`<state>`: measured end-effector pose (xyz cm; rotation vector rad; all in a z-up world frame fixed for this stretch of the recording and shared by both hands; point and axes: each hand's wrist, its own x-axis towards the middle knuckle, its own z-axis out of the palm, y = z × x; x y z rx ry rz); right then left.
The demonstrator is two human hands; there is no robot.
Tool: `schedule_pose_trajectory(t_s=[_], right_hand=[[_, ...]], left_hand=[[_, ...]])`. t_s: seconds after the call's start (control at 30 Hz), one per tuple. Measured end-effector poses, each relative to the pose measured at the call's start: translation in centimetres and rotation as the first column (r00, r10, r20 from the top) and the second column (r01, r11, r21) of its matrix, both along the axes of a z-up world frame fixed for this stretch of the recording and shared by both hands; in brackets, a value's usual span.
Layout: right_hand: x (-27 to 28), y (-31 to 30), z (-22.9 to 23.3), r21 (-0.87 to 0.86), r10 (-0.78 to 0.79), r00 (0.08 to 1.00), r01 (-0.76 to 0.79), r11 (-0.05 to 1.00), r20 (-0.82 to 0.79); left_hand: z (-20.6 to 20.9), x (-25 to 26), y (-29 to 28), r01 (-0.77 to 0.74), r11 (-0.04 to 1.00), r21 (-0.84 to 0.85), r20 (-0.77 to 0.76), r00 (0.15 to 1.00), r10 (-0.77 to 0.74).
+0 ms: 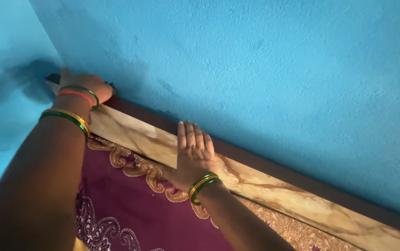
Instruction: The person wipes a long, light-colored wooden shelf mounted on a blue wall using a dark cloth. They move the cloth back and forth along the length of the shelf repeatedly.
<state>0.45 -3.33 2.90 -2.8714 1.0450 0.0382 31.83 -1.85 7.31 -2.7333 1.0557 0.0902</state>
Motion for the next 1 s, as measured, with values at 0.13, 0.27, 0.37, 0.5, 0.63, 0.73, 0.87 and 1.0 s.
schedule_pose_trajectory(t_s=[0.13,0.27,0.37,0.5,0.63,0.73,0.87,1.0], right_hand=[[-0.1,-0.1,0.0,0.006,0.002,1.000,-0.002,1.000,0.017],[0.1,-0.3,0.5,0.041,0.017,1.000,-0.016,0.999,-0.004],[-0.7,-1.4,0.4,0.074,0.070,0.997,-0.071,0.995,0.016],[-4.8,-2.6,-1.4,-0.145,0.117,0.985,-0.098,0.985,0.127],[-12.5,-3.6,-4.2,-0.158,0.087,0.974,-0.054,0.986,0.208],[-16.7,-4.7,-4.7,0.016,0.022,0.797,-0.040,0.999,0.603],[-20.9,-5.3,-3.4,0.195,-0.249,0.527,0.157,0.968,0.812],[-23.9,-5.8,0.0,0.142,-0.213,0.726,0.159,0.977,0.654]], left_hand=[[-1.4,-1.9,-0.9,0.168,0.981,0.099,0.086,0.981,-0.176],[-4.1,-7.2,-1.7,0.437,0.896,0.078,0.204,0.873,-0.443],[-6.3,-12.9,-2.8,0.474,0.868,-0.150,0.236,0.869,-0.434],[-9.0,-20.4,-2.6,0.546,0.570,-0.614,0.349,0.836,-0.423],[-11.3,-28.3,-2.3,0.571,0.459,-0.680,0.370,0.808,-0.459],[-12.2,-34.4,-2.9,0.595,0.390,-0.702,0.375,0.776,-0.507],[-11.9,-41.2,-4.0,0.700,0.263,-0.664,0.408,0.634,-0.656],[-8.5,-41.2,-4.3,0.420,0.221,-0.880,0.048,0.542,-0.839]])
